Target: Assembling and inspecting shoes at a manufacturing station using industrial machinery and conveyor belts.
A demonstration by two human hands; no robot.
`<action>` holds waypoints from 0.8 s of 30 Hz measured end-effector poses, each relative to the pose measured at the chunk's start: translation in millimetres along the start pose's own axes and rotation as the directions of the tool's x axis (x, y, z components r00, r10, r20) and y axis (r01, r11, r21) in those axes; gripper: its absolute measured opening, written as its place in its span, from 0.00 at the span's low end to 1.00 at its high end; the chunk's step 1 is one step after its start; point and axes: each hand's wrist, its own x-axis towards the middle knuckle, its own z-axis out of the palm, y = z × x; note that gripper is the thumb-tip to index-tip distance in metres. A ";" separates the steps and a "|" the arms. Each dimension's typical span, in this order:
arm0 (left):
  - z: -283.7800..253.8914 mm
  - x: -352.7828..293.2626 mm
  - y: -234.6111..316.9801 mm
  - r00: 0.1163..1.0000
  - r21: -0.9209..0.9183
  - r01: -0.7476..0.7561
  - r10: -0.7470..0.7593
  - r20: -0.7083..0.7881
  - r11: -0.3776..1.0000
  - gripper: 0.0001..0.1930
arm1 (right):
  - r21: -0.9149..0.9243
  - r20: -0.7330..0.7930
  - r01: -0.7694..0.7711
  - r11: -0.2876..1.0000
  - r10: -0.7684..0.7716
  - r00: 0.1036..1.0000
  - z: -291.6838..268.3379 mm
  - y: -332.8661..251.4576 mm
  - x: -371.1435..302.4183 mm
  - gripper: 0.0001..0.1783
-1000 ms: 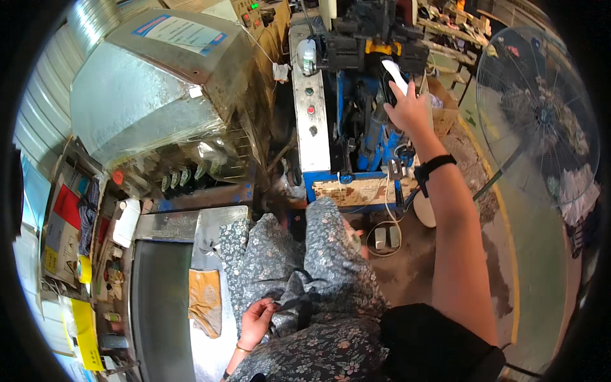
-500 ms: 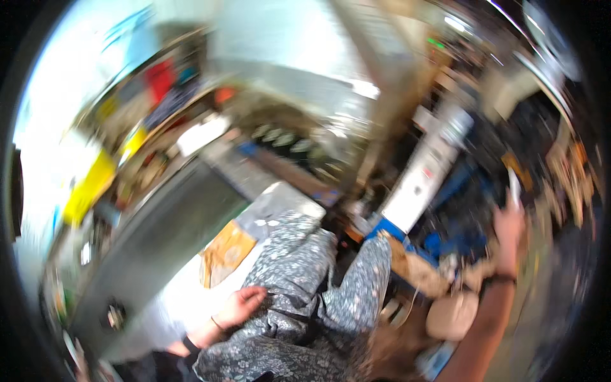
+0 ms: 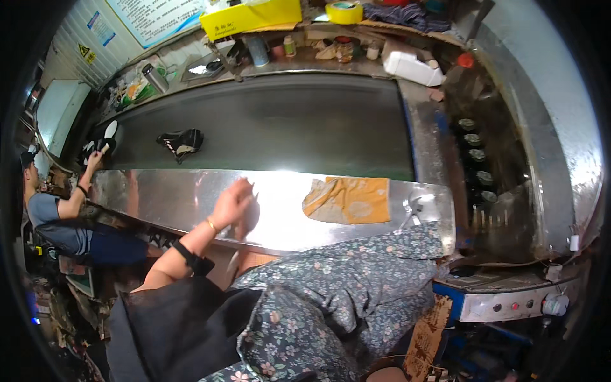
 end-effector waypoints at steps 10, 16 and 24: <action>-90.2 117.6 -324.5 0.636 -0.799 0.440 -0.770 -0.045 0.410 0.28 | 0.183 0.976 -0.983 -0.025 0.123 0.179 -82.2 -319.4 -105.4 0.24; -91.5 139.2 -266.2 0.740 0.109 0.650 -0.593 -0.319 0.753 0.35 | 0.195 0.938 -0.973 0.122 0.267 0.221 -54.2 -336.0 -91.2 0.24; -43.2 125.0 -205.5 0.791 0.000 0.576 -0.557 -0.255 0.818 0.32 | 0.356 0.877 -0.869 0.344 0.200 0.438 8.8 -325.5 -130.4 0.20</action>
